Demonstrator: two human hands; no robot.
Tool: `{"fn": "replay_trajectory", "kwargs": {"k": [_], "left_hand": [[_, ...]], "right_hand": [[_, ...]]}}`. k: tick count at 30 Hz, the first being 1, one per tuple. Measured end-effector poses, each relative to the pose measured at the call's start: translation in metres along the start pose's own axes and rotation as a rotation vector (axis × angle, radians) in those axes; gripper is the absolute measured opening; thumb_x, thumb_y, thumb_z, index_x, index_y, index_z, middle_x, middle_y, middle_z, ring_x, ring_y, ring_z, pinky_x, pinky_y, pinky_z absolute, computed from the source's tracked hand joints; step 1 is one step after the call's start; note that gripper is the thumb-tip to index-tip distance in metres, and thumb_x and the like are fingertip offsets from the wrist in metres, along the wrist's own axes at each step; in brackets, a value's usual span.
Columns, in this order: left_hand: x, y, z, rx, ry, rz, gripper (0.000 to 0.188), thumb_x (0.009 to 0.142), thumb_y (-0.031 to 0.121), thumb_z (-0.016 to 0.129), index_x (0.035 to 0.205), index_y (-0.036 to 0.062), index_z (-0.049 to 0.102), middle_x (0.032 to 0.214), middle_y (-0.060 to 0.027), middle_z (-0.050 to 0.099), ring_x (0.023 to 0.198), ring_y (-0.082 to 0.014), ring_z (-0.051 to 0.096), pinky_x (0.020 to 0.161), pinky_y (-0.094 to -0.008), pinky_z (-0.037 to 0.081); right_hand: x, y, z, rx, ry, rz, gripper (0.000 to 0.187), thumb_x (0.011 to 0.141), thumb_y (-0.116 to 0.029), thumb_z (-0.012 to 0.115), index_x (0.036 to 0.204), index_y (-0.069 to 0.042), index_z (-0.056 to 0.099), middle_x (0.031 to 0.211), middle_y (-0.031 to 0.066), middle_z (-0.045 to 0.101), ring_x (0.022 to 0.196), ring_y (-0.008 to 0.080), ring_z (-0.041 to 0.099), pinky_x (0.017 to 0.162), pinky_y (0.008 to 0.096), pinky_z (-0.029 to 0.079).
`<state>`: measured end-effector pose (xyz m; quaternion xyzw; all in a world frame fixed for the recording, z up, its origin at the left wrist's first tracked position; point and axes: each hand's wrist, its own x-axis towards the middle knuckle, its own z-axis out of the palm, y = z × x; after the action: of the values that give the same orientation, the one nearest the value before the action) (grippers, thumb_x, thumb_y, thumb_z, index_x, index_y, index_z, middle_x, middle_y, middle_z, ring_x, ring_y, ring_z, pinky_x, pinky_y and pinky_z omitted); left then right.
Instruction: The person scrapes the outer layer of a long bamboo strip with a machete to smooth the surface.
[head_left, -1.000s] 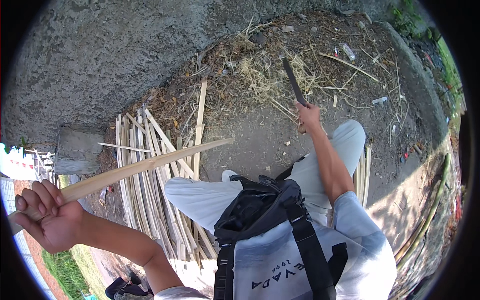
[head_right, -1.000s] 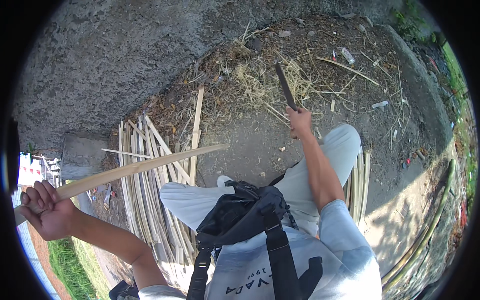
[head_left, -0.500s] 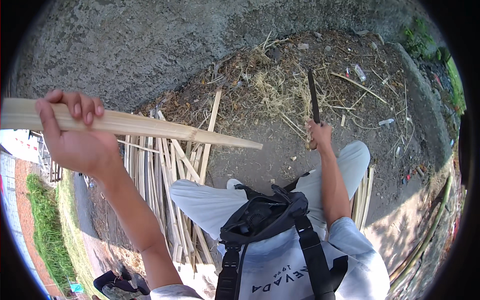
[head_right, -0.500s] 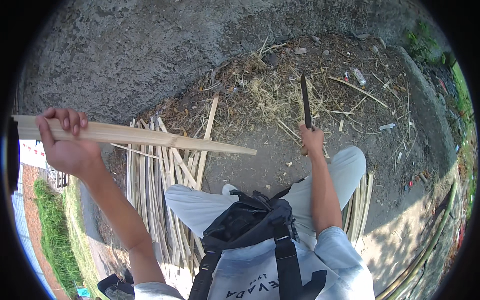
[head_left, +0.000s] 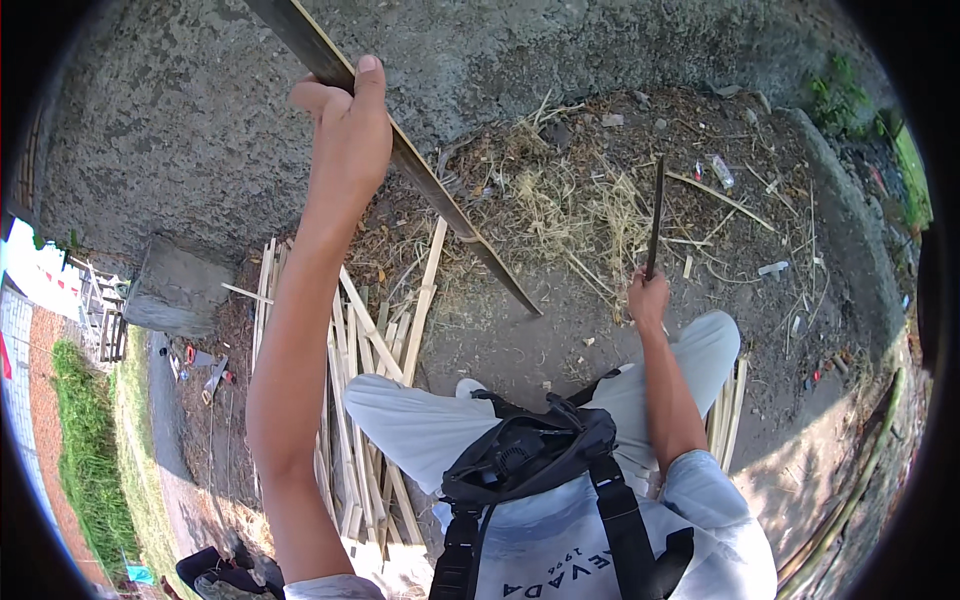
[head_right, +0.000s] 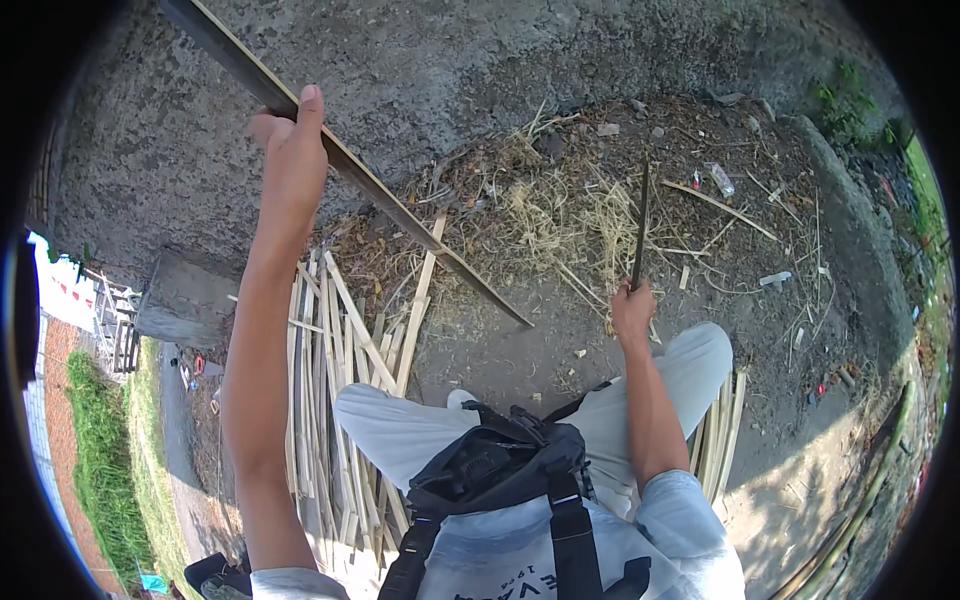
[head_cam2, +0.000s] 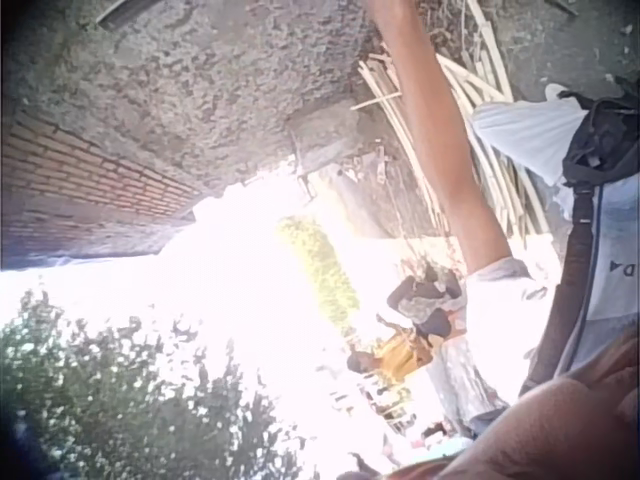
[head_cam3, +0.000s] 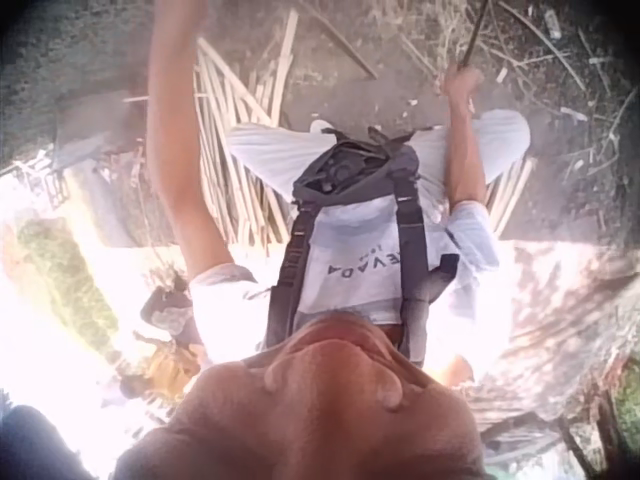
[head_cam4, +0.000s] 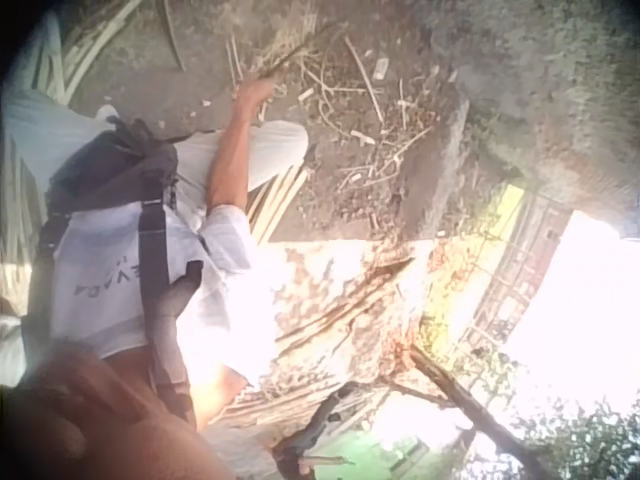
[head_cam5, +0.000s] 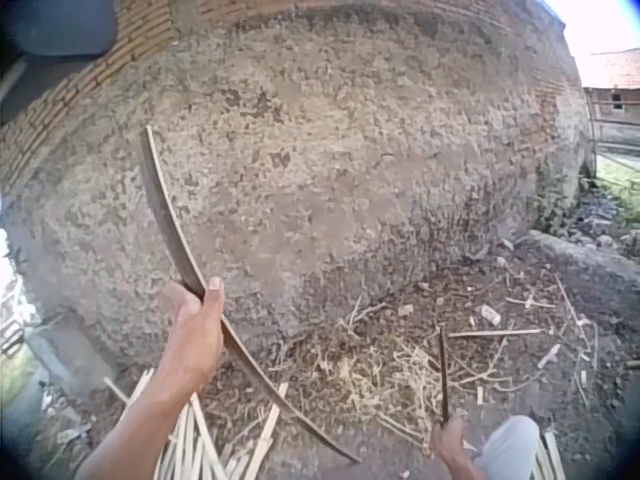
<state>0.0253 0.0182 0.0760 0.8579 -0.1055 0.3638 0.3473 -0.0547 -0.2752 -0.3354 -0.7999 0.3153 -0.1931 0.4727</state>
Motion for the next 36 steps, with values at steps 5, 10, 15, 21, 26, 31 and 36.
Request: {"fn": "replay_trajectory", "kwargs": {"k": [5, 10, 15, 21, 26, 31, 36], "left_hand": [[0.013, 0.01, -0.026, -0.267, -0.254, -0.026, 0.047, 0.087, 0.036, 0.066, 0.1, -0.0065, 0.05, 0.088, -0.0149, 0.06, 0.083, -0.0151, 0.058, 0.073, -0.0291, 0.045], [0.018, 0.009, -0.024, -0.299, -0.165, -0.077, 0.034, 0.08, 0.027, 0.076, 0.089, 0.0013, 0.056, 0.077, -0.0046, 0.056, 0.075, -0.0144, 0.056, 0.075, -0.028, 0.045], [0.025, -0.009, -0.01, -0.725, -0.152, -0.109, 0.023, 0.089, 0.022, 0.064, 0.089, 0.0014, 0.055, 0.077, -0.0081, 0.059, 0.07, -0.0199, 0.063, 0.072, -0.0321, 0.051], [0.025, 0.003, -0.005, -1.05, -0.451, -0.144, 0.032, 0.097, 0.031, 0.045, 0.084, 0.0019, 0.051, 0.072, -0.0092, 0.059, 0.063, -0.0233, 0.066, 0.057, -0.0351, 0.056], [0.021, -0.001, 0.007, -0.93, -0.303, -0.113, 0.039, 0.099, 0.034, 0.043, 0.07, 0.0092, 0.04, 0.053, -0.0016, 0.041, 0.04, -0.0135, 0.043, 0.04, -0.0282, 0.037], [0.019, 0.01, 0.038, -1.008, -0.018, -0.149, 0.044, 0.098, 0.032, 0.047, 0.061, 0.0121, 0.035, 0.048, 0.0013, 0.032, 0.037, -0.0094, 0.031, 0.038, -0.0254, 0.026], [0.01, 0.024, 0.044, -0.626, 0.246, -0.105, 0.044, 0.096, 0.028, 0.047, 0.061, 0.0011, 0.041, 0.047, -0.0043, 0.038, 0.047, -0.0169, 0.038, 0.052, -0.0377, 0.031]], "right_hand": [[-0.026, -0.025, -0.003, -0.243, -0.058, 0.002, 0.027, 0.084, -0.022, 0.06, 0.099, 0.0, 0.063, 0.081, 0.0209, 0.067, 0.077, 0.0389, 0.065, 0.069, 0.046, 0.049], [-0.015, -0.042, 0.001, -0.131, -0.06, -0.133, 0.034, 0.086, -0.028, 0.061, 0.101, 0.002, 0.062, 0.075, 0.0222, 0.066, 0.074, 0.041, 0.064, 0.066, 0.0464, 0.048], [-0.036, -0.039, -0.004, -0.197, -0.247, -0.104, 0.033, 0.088, -0.028, 0.058, 0.093, 0.004, 0.064, 0.068, 0.0231, 0.063, 0.069, 0.0404, 0.064, 0.062, 0.0451, 0.047], [-0.042, -0.109, -0.025, -0.054, -0.413, -0.133, 0.036, 0.093, -0.03, 0.054, 0.085, 0.005, 0.06, 0.056, 0.0119, 0.055, 0.045, 0.0224, 0.053, 0.048, 0.0391, 0.042], [-0.059, -0.165, -0.054, 0.425, -0.788, 0.352, 0.034, 0.095, -0.032, 0.052, 0.091, 0.001, 0.059, 0.057, 0.0013, 0.047, 0.043, 0.0112, 0.042, 0.042, 0.0292, 0.037], [-0.089, -0.219, -0.065, 0.422, -0.911, 0.198, 0.029, 0.099, -0.027, 0.045, 0.099, -0.001, 0.057, 0.06, -0.0036, 0.041, 0.044, 0.0061, 0.037, 0.04, 0.0248, 0.034], [-0.118, -0.297, -0.098, -0.056, -0.985, -0.088, 0.03, 0.099, -0.027, 0.044, 0.099, 0.0, 0.058, 0.06, -0.0035, 0.043, 0.046, 0.0056, 0.039, 0.042, 0.0241, 0.035]]}}
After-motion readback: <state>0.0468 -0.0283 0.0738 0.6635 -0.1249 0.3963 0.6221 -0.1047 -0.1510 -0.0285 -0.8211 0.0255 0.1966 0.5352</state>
